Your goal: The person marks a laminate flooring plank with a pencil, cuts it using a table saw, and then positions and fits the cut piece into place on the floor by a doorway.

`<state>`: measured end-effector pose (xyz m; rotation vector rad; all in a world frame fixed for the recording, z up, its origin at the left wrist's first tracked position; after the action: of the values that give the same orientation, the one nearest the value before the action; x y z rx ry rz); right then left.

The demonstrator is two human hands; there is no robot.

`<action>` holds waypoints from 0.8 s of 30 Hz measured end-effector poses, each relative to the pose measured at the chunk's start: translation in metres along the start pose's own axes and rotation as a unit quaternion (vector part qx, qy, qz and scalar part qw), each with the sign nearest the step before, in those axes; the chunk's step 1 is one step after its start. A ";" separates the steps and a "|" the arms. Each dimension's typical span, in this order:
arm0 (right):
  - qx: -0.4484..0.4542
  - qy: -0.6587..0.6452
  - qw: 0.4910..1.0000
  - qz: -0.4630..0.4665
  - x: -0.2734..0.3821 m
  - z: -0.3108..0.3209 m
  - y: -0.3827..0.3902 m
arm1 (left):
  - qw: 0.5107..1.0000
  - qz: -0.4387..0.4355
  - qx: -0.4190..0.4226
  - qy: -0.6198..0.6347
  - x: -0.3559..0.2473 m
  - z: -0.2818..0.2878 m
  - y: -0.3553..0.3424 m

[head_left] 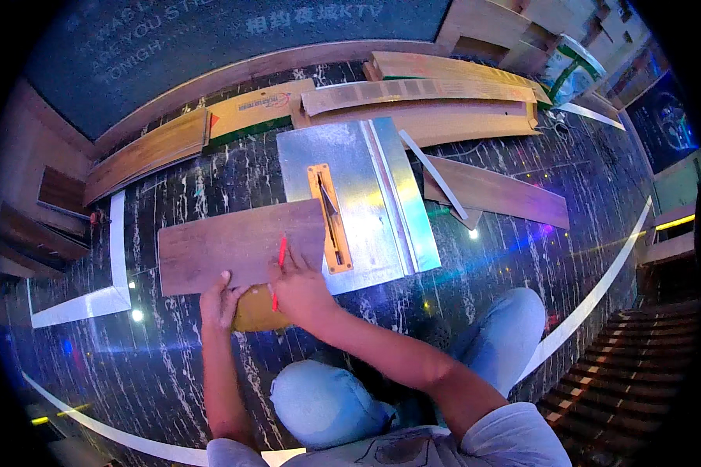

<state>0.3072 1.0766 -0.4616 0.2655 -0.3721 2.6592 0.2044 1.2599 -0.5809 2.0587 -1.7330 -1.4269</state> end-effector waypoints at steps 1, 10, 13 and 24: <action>0.028 -0.081 0.996 -0.026 -0.010 0.022 0.000 | 1.000 -0.013 -0.004 0.001 -0.002 0.000 0.011; -0.158 0.057 0.975 -0.146 -0.335 0.131 -0.081 | 0.979 -0.202 -0.018 0.021 -0.050 -0.009 0.102; -0.034 -0.002 0.998 -0.048 -0.376 0.057 -0.125 | 0.970 -0.234 -0.053 0.028 -0.057 0.005 0.129; 0.067 -0.201 0.971 -0.115 -0.446 0.017 -0.157 | 0.948 -0.298 -0.080 0.081 -0.108 -0.104 0.197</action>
<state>0.7741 1.0306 -0.5198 0.8434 -0.2639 2.3938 0.1423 1.2303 -0.3430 2.6395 -0.9282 -1.4036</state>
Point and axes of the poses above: each hand's wrist, its own y-axis away from the middle knuckle, its own z-axis out of the back of the hand, x = y × z, the point moved 7 cm from there along -y, towards the middle knuckle, and after that the axes turned 13 degrees about z, right-handed, at the moved point
